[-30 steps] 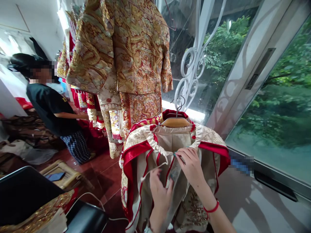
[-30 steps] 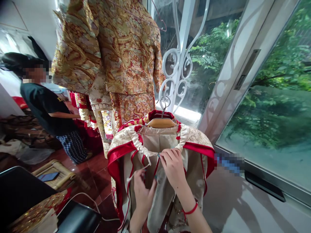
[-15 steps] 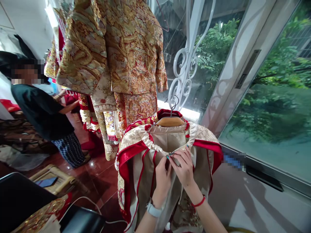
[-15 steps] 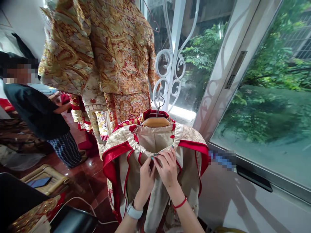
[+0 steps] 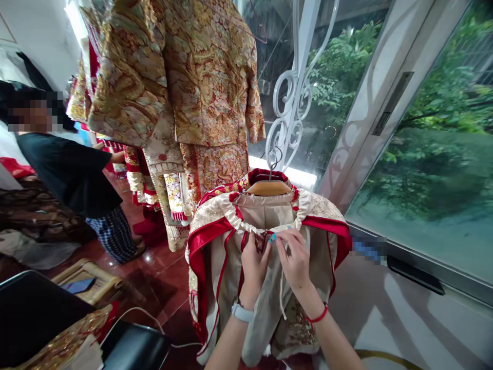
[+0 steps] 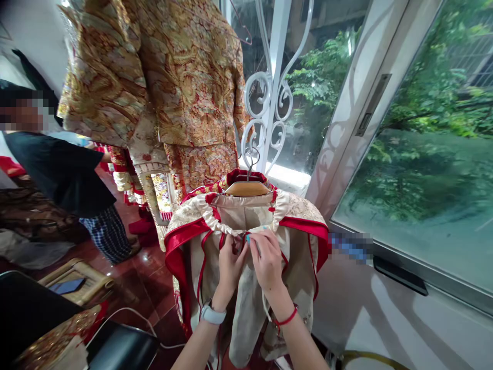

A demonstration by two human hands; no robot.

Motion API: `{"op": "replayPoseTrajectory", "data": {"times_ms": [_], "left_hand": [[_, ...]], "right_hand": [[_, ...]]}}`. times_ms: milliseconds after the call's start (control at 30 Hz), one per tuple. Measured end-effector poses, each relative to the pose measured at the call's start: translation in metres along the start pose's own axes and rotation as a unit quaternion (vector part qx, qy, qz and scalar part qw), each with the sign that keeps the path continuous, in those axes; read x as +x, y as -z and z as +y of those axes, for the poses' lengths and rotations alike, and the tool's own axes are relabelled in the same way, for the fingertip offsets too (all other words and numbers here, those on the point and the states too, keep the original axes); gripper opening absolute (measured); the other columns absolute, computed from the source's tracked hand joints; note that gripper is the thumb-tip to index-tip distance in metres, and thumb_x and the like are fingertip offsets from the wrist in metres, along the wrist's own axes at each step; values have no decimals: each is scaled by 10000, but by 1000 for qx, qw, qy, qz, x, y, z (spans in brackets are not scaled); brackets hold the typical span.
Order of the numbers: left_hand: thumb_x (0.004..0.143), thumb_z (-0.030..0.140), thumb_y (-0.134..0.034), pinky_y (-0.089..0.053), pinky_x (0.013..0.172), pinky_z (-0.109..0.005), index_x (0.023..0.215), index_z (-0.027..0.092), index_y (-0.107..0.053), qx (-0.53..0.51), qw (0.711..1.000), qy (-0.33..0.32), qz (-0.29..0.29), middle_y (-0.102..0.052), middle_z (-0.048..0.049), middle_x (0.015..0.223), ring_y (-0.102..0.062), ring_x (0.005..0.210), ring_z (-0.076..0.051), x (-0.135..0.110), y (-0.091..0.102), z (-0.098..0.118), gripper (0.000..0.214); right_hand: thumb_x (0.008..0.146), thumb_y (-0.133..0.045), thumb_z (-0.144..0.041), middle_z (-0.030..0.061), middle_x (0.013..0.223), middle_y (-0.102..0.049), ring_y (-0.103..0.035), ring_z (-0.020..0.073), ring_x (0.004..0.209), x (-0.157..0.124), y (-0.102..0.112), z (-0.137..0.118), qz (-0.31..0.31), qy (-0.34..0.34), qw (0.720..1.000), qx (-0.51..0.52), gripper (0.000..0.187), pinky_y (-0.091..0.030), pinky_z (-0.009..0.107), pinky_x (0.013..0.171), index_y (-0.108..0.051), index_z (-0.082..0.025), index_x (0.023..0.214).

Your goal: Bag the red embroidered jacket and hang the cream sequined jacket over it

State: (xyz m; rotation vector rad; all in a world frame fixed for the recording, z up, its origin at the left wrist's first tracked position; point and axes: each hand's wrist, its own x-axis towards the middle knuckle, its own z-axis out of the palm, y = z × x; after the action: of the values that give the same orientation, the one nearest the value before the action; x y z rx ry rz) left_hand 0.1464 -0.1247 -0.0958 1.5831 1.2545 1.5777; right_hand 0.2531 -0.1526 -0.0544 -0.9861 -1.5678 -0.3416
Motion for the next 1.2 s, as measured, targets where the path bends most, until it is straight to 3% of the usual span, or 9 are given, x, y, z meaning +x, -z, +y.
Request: {"op": "replayPoseTrajectory", "data": {"times_ms": [67, 167, 233, 333, 533, 700, 867, 1033, 1200], "left_hand": [[841, 375, -623, -377, 578, -234, 831, 193, -528, -18, 1000, 15, 3, -556, 33, 678, -504, 583, -124, 0, -1, -3, 205], [882, 399, -588, -429, 634, -246, 866, 184, -587, -55, 998, 22, 19, -617, -5, 737, -562, 653, -147, 0, -5, -10, 215], [894, 402, -574, -440, 659, -257, 859, 182, -604, -61, 997, 26, 38, -636, -22, 759, -575, 676, -158, 2, -8, -14, 225], [900, 391, -566, -456, 699, -283, 854, 179, -617, -54, 998, 22, 34, -662, -46, 804, -603, 716, -179, 7, -10, -18, 223], [902, 347, -542, -471, 803, -323, 918, 176, -616, -88, 995, 25, -26, -673, -69, 887, -617, 812, -201, 6, -1, -5, 188], [830, 352, -592, -447, 755, -276, 828, 177, -607, -189, 977, 63, -81, -629, -30, 821, -577, 781, -173, 4, 6, 0, 176], [791, 355, -599, -436, 721, -264, 777, 190, -574, -205, 974, 95, -17, -594, 0, 756, -546, 726, -153, 3, 7, -4, 168], [752, 341, -667, -458, 798, -289, 954, 179, -598, -197, 975, 103, 22, -644, -32, 886, -601, 831, -179, 9, 0, 2, 267], [774, 409, -635, -437, 704, -286, 781, 158, -608, -156, 978, 111, 85, -637, -32, 749, -567, 713, -171, 32, -7, 9, 253]], "right_hand": [[924, -559, -208, 51, 830, -710, -665, 184, 755, -1, 5, -6, 22, -75, 997, 7, 85, -548, 322, 718, -641, -206, 946], [902, -546, -247, 36, 781, -715, -637, 160, 613, -4, 6, -13, -58, -202, 977, 46, 120, -508, 277, 589, -652, -200, 933], [889, -528, -266, 41, 791, -729, -637, 165, 599, -4, 2, -14, -118, -264, 955, 59, 171, -503, 287, 598, -669, -193, 951], [870, -508, -292, 83, 933, -755, -665, 193, 675, -4, -5, -11, -152, -309, 938, 41, 272, -511, 327, 692, -684, -175, 1041], [890, -465, -373, 86, 817, -738, -650, 211, 660, -7, -7, -3, -177, -343, 921, 53, 318, -482, 321, 656, -689, -167, 981], [902, -463, -373, 97, 959, -746, -686, 245, 873, -7, -3, 1, -196, -329, 921, 75, 293, -492, 349, 805, -679, -190, 978], [906, -499, -384, 93, 897, -746, -687, 237, 777, -5, -7, -2, -182, -329, 923, 83, 270, -507, 344, 752, -663, -181, 975], [862, -569, -237, 140, 946, -744, -701, 280, 843, -3, -29, 4, -184, -293, 937, -52, 223, -507, 370, 774, -655, -152, 1050], [885, -563, -230, 144, 923, -746, -704, 270, 821, 0, -45, 20, -185, -281, 939, -66, 143, -503, 345, 736, -664, -161, 960]]}}
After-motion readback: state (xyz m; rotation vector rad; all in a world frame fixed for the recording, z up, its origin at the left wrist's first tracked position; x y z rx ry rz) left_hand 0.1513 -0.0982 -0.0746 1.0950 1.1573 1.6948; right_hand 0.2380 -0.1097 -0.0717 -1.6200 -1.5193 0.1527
